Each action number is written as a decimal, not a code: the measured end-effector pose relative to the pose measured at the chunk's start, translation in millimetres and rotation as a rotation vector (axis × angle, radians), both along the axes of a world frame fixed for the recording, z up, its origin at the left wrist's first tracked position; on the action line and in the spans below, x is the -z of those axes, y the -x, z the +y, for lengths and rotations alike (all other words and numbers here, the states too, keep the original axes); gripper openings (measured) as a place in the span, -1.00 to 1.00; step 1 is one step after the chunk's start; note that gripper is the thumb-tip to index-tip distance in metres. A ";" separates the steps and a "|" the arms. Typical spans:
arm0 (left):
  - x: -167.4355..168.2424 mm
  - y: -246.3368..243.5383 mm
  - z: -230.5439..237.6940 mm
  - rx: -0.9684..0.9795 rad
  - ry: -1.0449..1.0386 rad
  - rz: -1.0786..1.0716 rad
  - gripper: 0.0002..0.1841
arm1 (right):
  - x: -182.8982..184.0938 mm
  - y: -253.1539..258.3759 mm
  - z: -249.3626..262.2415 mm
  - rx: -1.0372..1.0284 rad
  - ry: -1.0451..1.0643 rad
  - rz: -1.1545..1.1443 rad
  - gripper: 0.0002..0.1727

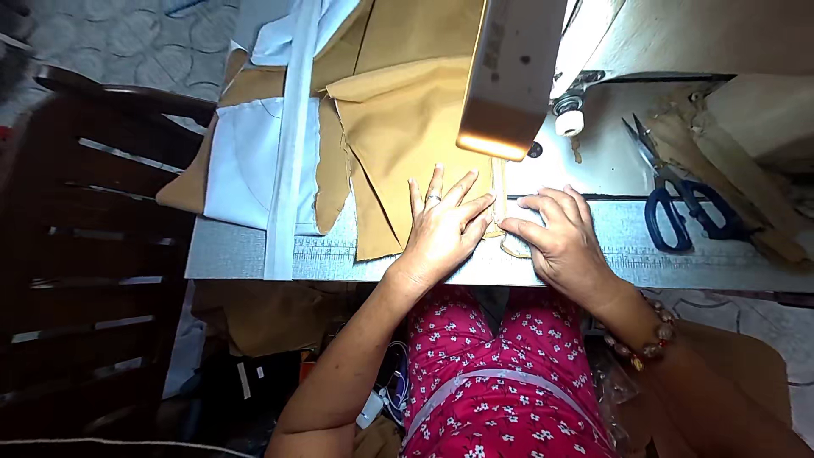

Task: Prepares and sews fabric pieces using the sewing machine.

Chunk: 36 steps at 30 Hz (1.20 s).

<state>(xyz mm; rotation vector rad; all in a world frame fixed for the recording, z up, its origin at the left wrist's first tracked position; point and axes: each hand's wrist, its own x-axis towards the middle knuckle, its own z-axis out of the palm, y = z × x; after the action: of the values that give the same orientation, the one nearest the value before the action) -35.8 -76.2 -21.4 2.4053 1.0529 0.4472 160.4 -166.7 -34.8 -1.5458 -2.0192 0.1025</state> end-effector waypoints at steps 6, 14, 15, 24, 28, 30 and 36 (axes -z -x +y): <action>-1.9 -6.6 14.9 0.004 0.035 0.033 -0.56 | -4.4 -4.0 13.4 0.000 0.033 -0.021 -0.57; -5.9 -16.1 44.6 0.015 0.071 0.088 -0.53 | -13.0 -10.1 27.4 -0.008 0.074 -0.083 -0.55; -6.9 -17.4 49.2 0.016 0.079 0.093 -0.53 | -14.0 -10.4 29.4 -0.008 0.069 -0.093 -0.56; -11.9 -30.7 85.7 0.008 0.115 0.105 -0.53 | -23.8 -6.5 36.2 0.023 0.147 -0.168 -0.47; -9.2 -35.9 99.6 -0.003 0.106 0.093 -0.53 | -6.3 -2.5 14.8 0.055 0.141 -0.228 -0.45; -10.6 -38.2 105.8 -0.012 0.109 0.083 -0.55 | -4.0 -3.6 -4.0 0.053 0.129 -0.215 -0.50; -12.2 -43.8 121.4 -0.018 0.099 0.067 -0.58 | -64.7 16.1 -50.8 -0.234 0.175 0.579 -0.40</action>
<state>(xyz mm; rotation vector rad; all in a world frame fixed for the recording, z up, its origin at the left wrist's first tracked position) 8.0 45.1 -9.1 2.3391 1.1004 0.3148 144.3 -217.6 29.9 -1.1861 -1.7359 0.7470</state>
